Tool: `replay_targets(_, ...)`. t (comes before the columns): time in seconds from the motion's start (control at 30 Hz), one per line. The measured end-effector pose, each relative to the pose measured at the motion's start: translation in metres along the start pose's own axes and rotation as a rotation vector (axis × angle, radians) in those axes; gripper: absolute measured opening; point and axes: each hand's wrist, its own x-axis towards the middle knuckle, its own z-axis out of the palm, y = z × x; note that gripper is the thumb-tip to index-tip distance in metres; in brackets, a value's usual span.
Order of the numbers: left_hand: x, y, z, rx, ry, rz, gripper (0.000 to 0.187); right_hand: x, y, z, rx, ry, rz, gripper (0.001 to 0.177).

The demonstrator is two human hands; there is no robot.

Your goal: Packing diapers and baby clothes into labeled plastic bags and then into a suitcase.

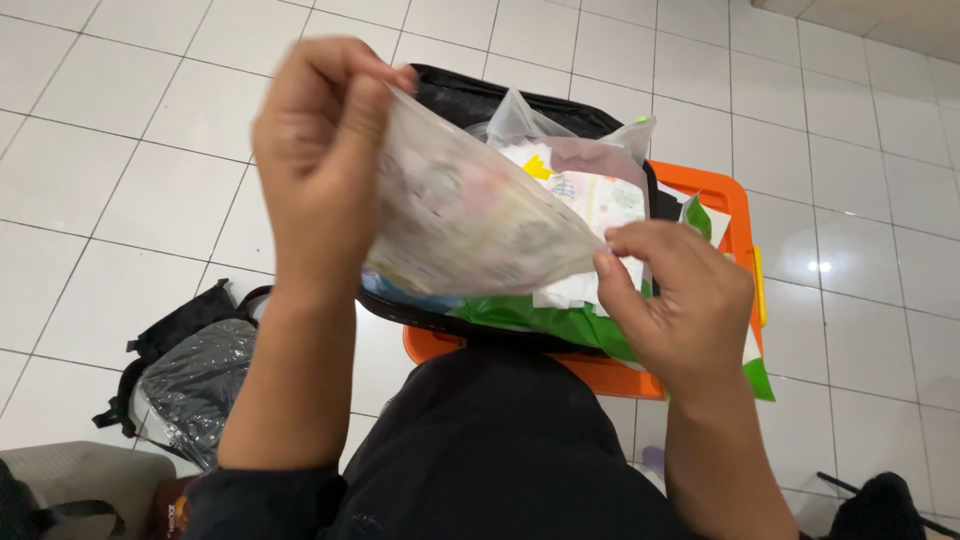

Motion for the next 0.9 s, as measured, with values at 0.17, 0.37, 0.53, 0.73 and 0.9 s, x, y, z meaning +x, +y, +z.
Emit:
replay_targets(0.17, -0.005, -0.011, 0.009, 0.022, -0.068, -0.131, 0.009, -0.028, -0.003, 0.009, 0.007, -0.104, 0.016, 0.011)
replay_targets(0.37, -0.042, -0.018, 0.02, 0.116, -0.245, -0.338, 0.017, -0.041, -0.017, 0.025, 0.119, -0.273, -0.123, 0.018)
replay_targets(0.53, -0.051, 0.024, 0.016, 0.256, -0.361, -0.368, 0.054, -0.045, -0.018, 0.03, 0.179, -0.343, -0.227, 0.02)
replay_targets(0.73, -0.063, 0.036, 0.003, 0.587, -0.462, -0.251, 0.094, -0.032, -0.019, 0.032, 0.061, -0.364, -0.41, 0.027)
replay_targets(0.9, -0.054, 0.048, 0.003, 0.488, -0.38, -0.493, 0.087, -0.029, -0.014, 0.028, 0.022, -0.363, -0.337, 0.033)
